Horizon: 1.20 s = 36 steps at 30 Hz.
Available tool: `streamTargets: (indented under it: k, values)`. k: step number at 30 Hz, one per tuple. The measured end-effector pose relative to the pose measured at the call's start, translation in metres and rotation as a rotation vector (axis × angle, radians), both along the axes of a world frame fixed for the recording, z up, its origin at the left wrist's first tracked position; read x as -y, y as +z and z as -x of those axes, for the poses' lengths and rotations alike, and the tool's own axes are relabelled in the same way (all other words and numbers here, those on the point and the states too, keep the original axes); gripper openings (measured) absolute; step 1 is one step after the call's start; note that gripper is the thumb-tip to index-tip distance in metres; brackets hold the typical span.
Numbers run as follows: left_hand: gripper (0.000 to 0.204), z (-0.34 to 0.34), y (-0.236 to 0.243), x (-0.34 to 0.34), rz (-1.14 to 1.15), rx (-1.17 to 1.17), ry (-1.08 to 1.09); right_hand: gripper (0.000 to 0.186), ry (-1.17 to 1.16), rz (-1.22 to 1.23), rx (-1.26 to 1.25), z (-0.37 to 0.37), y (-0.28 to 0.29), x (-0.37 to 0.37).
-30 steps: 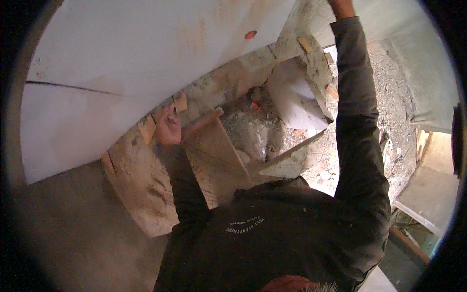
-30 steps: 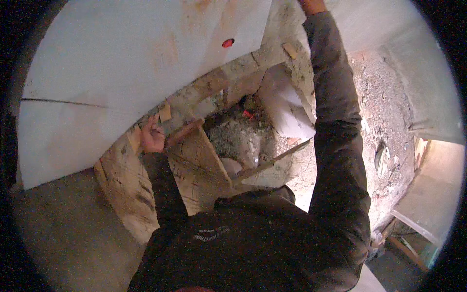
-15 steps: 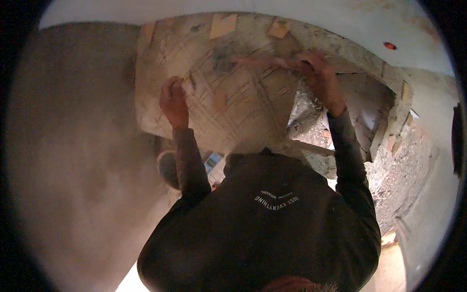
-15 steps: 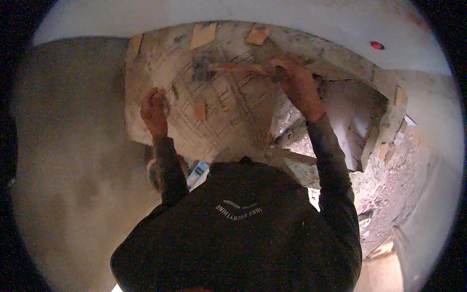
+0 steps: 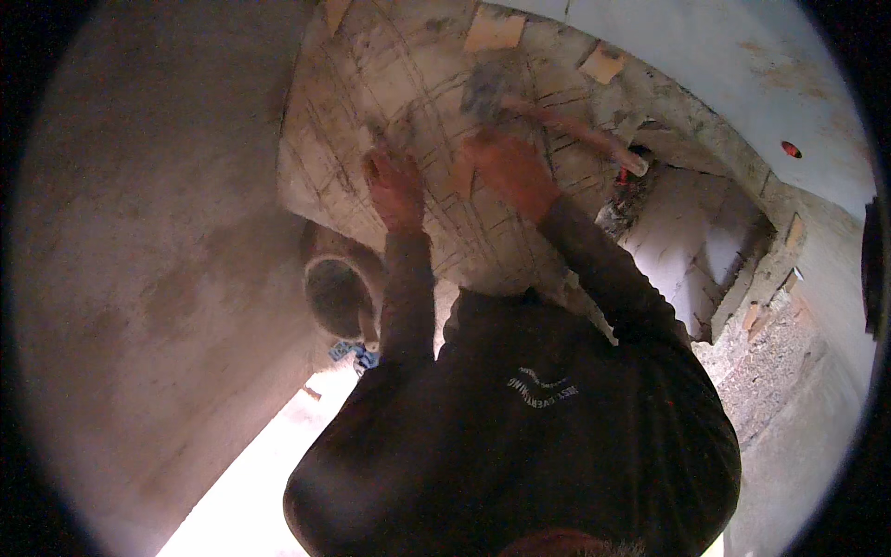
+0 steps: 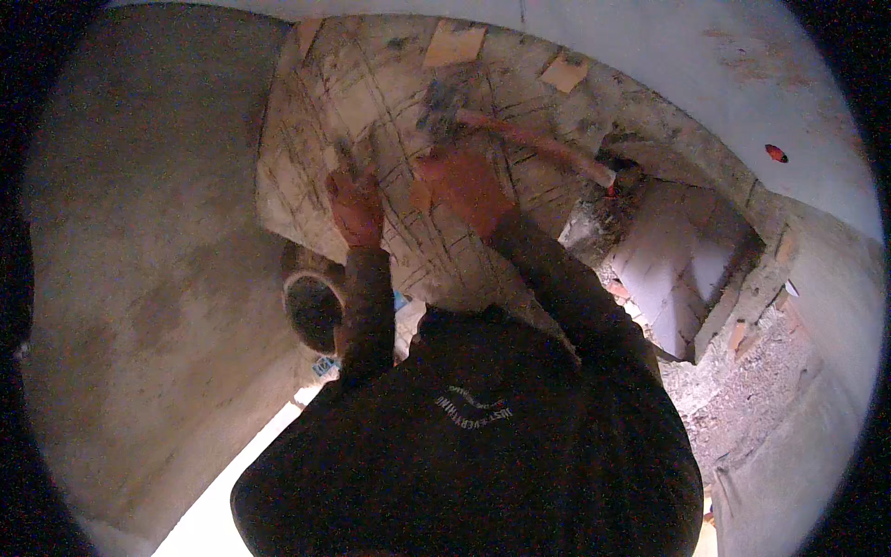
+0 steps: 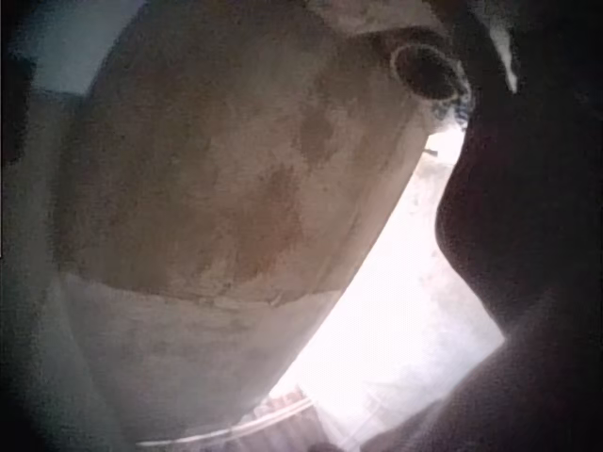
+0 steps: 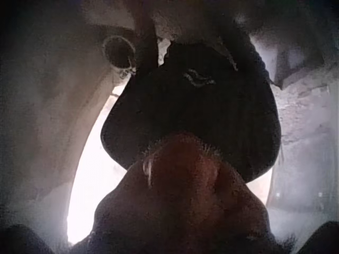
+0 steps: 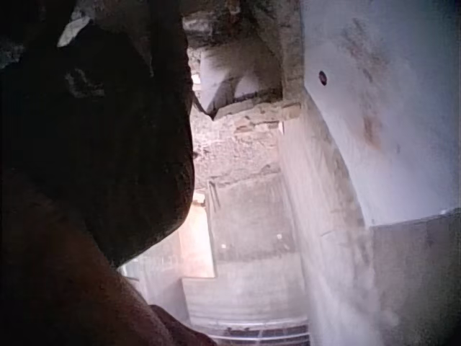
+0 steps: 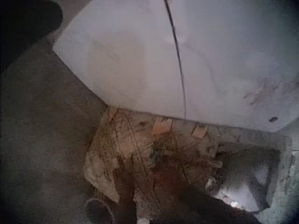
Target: The person applies adhesive and places tiles onto a wall, using a rubber mallet to level them and inserting spacers to maintain gaps.
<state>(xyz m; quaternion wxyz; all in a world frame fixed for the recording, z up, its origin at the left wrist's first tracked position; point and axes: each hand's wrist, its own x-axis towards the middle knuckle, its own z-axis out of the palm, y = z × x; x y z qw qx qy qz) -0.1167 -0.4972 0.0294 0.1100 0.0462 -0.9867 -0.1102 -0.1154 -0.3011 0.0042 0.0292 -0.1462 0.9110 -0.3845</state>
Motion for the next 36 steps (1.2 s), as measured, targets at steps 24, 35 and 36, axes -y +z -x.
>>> streamTargets:
  k: [24,35,36]
  values:
    - [0.03,-0.055,0.072,-0.292,-0.61,0.668,-1.029,0.024,-0.756,0.39,-0.235,-0.207,0.048,-0.225]
    - [0.041,-0.053,0.013,-0.451,-1.782,1.147,-0.423,0.026,-1.323,0.968,-0.056,-0.247,0.057,-0.365]
    - [0.044,-0.04,0.002,-0.46,-1.946,1.161,-0.271,0.027,-1.312,0.997,-0.135,-0.239,0.044,-0.378]
